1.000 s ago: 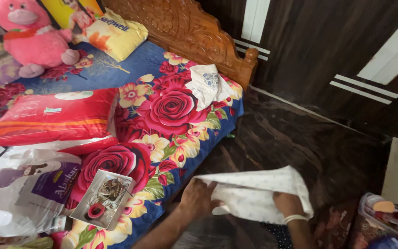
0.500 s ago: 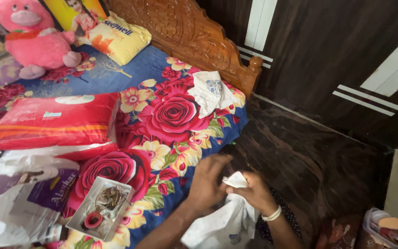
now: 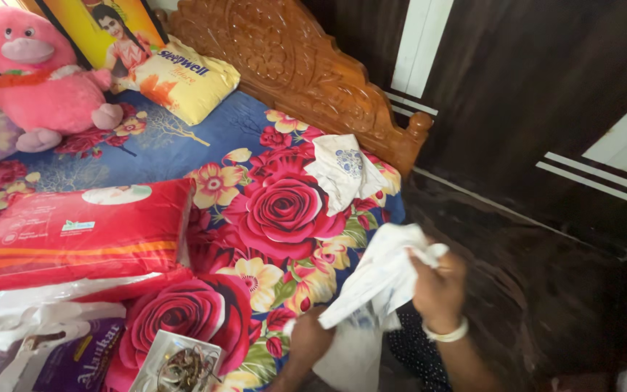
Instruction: The person unfolds a pillowcase and then pulls it over a pillow before sliding both into a plastic bag and closing it.
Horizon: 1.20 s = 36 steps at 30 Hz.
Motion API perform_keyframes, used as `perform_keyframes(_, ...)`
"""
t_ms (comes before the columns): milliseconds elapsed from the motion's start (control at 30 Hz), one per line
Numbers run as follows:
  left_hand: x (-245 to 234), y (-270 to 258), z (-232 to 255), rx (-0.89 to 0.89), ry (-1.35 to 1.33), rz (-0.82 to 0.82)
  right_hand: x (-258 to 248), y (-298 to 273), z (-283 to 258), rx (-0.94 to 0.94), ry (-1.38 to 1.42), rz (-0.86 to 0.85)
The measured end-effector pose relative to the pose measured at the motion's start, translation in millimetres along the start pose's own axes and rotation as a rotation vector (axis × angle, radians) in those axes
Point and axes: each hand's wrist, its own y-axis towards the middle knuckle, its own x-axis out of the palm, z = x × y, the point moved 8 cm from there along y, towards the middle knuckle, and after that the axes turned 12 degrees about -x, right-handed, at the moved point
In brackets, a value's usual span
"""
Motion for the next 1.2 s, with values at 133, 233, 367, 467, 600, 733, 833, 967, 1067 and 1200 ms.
perform_keyframes(133,-31,51,-73,-0.111,-0.076,-0.048,-48,30,-8,-0.115,-0.083,0.215)
perform_keyframes(233,-74,79,-111,-0.101,-0.135,0.08,-71,60,-23,-0.212,-0.083,0.271)
perform_keyframes(367,-142,108,-118,-0.065,-0.502,0.221,-71,89,-34,-0.266,-0.068,0.284)
perform_keyframes(467,-192,103,-101,-0.12,-0.522,0.362,-68,108,8,-0.094,0.228,0.318)
perform_keyframes(600,-247,105,-54,0.095,-0.734,0.465,-54,110,71,0.001,0.534,0.209)
perform_keyframes(733,-267,125,-41,0.018,-1.037,0.353,-64,99,163,0.207,0.54,0.302)
perform_keyframes(833,-270,133,-18,0.108,-1.184,0.287,-76,83,254,0.491,0.351,0.287)
perform_keyframes(967,-256,137,36,0.252,-1.07,0.289,-91,58,346,0.755,-0.447,-0.089)
perform_keyframes(1067,-217,147,80,0.217,-0.877,0.265,-47,59,368,0.538,-0.911,-0.845)
perform_keyframes(1200,-153,153,145,0.241,-0.791,0.07,67,57,306,0.457,-0.181,-0.877)
